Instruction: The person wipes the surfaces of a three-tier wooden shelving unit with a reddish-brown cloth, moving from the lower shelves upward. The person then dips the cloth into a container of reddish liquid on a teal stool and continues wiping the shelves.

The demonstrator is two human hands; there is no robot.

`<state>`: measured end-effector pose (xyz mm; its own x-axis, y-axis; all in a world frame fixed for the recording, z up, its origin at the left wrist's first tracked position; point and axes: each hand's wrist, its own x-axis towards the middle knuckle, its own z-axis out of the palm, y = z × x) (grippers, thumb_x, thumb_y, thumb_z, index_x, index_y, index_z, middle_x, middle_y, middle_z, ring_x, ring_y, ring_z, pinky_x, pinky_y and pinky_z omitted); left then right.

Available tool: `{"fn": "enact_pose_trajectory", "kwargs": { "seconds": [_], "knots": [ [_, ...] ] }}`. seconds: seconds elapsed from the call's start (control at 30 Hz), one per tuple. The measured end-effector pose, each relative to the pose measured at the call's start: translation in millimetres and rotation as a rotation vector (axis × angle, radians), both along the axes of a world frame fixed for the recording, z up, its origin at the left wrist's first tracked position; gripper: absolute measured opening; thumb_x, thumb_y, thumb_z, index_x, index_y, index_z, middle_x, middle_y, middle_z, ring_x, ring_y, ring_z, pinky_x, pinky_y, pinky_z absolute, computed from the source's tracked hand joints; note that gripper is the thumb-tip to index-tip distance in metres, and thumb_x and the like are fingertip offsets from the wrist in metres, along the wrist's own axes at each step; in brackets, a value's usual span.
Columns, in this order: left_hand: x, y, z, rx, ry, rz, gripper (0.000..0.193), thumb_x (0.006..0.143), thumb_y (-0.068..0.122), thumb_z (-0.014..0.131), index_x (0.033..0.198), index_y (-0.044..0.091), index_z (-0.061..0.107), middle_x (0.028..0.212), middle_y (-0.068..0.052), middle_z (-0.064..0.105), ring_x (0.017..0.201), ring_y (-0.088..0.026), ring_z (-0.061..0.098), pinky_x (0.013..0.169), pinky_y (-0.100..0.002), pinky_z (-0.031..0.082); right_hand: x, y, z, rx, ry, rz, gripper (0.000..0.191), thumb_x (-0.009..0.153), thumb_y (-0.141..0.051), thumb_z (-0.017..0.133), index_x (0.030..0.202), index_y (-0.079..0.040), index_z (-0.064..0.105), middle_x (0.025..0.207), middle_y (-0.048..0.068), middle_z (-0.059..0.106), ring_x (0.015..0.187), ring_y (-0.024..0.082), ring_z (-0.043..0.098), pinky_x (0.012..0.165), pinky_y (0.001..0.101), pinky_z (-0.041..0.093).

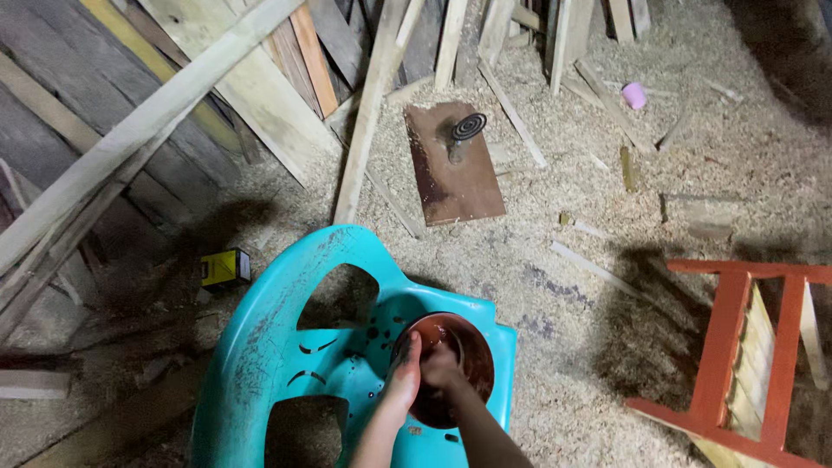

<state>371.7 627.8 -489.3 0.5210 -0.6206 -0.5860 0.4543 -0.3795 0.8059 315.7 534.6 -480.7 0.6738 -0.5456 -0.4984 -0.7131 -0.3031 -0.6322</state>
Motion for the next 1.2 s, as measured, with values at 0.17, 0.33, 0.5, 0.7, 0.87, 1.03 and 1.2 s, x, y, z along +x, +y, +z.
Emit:
{"fn": "enact_pose_trajectory", "kwargs": {
  "seconds": [0.17, 0.33, 0.5, 0.7, 0.87, 1.03, 1.2],
  "knots": [
    [1, 8, -11, -0.030, 0.113, 0.065, 0.083, 0.098, 0.067, 0.034, 0.158, 0.010, 0.033, 0.168, -0.001, 0.030, 0.155, -0.016, 0.027, 0.124, -0.030, 0.021, -9, -9, -12, -0.321, -0.020, -0.308, 0.028, 0.088, -0.014, 0.060, 0.111, -0.011, 0.076, 0.108, 0.020, 0.075, 0.106, 0.036, 0.072, 0.093, 0.0445, 0.057],
    [1, 14, -6, 0.063, 0.271, 0.051, 0.082, 0.096, 0.069, 0.031, 0.160, 0.017, 0.033, 0.168, 0.001, 0.033, 0.153, -0.015, 0.030, 0.123, -0.030, 0.023, -4, 0, -19, -0.223, 0.468, -0.032, 0.033, 0.108, -0.028, 0.045, 0.113, -0.010, 0.073, 0.120, 0.023, 0.069, 0.112, 0.040, 0.068, 0.096, 0.0479, 0.055],
    [-2, 7, -15, -0.017, 0.159, 0.092, 0.084, 0.094, 0.068, 0.038, 0.156, 0.012, 0.042, 0.164, -0.004, 0.041, 0.150, -0.018, 0.038, 0.120, -0.032, 0.030, 4, -4, -12, 0.097, 0.424, 0.249, 0.042, 0.091, -0.033, 0.065, 0.123, -0.006, 0.070, 0.125, 0.022, 0.068, 0.120, 0.034, 0.067, 0.102, 0.0422, 0.055],
    [-6, 6, -30, 0.003, 0.119, 0.026, 0.082, 0.097, 0.068, 0.032, 0.156, 0.011, 0.038, 0.166, -0.002, 0.034, 0.152, -0.015, 0.030, 0.123, -0.030, 0.022, 14, -20, -34, -0.143, 0.259, 0.423, 0.052, 0.096, -0.039, 0.052, 0.142, -0.014, 0.056, 0.151, 0.013, 0.050, 0.143, 0.030, 0.039, 0.118, 0.0499, 0.026],
    [-6, 7, -42, 0.005, 0.066, 0.020, 0.075, 0.099, 0.061, 0.034, 0.151, 0.008, 0.049, 0.160, -0.006, 0.047, 0.148, -0.019, 0.040, 0.121, -0.030, 0.028, 22, 2, -62, -0.296, 0.443, 0.657, 0.057, 0.098, -0.041, 0.049, 0.148, -0.014, 0.047, 0.159, 0.014, 0.038, 0.148, 0.036, 0.026, 0.119, 0.0546, 0.017],
    [-3, 3, -52, -0.063, 0.047, 0.058, 0.073, 0.100, 0.059, 0.038, 0.147, 0.005, 0.052, 0.158, -0.008, 0.050, 0.147, -0.019, 0.043, 0.121, -0.031, 0.030, 28, 9, -74, -0.214, 0.442, 0.491, 0.056, 0.098, -0.041, 0.049, 0.147, -0.014, 0.048, 0.157, 0.014, 0.039, 0.146, 0.036, 0.028, 0.118, 0.0542, 0.019],
    [-5, 4, -55, -0.115, 0.023, 0.064, 0.075, 0.099, 0.060, 0.038, 0.146, 0.003, 0.054, 0.158, -0.009, 0.052, 0.147, -0.020, 0.044, 0.121, -0.030, 0.029, 25, 1, -80, -0.251, 0.484, 0.373, 0.056, 0.099, -0.041, 0.048, 0.147, -0.013, 0.048, 0.156, 0.014, 0.041, 0.144, 0.036, 0.030, 0.117, 0.0538, 0.020]
  ]
}}
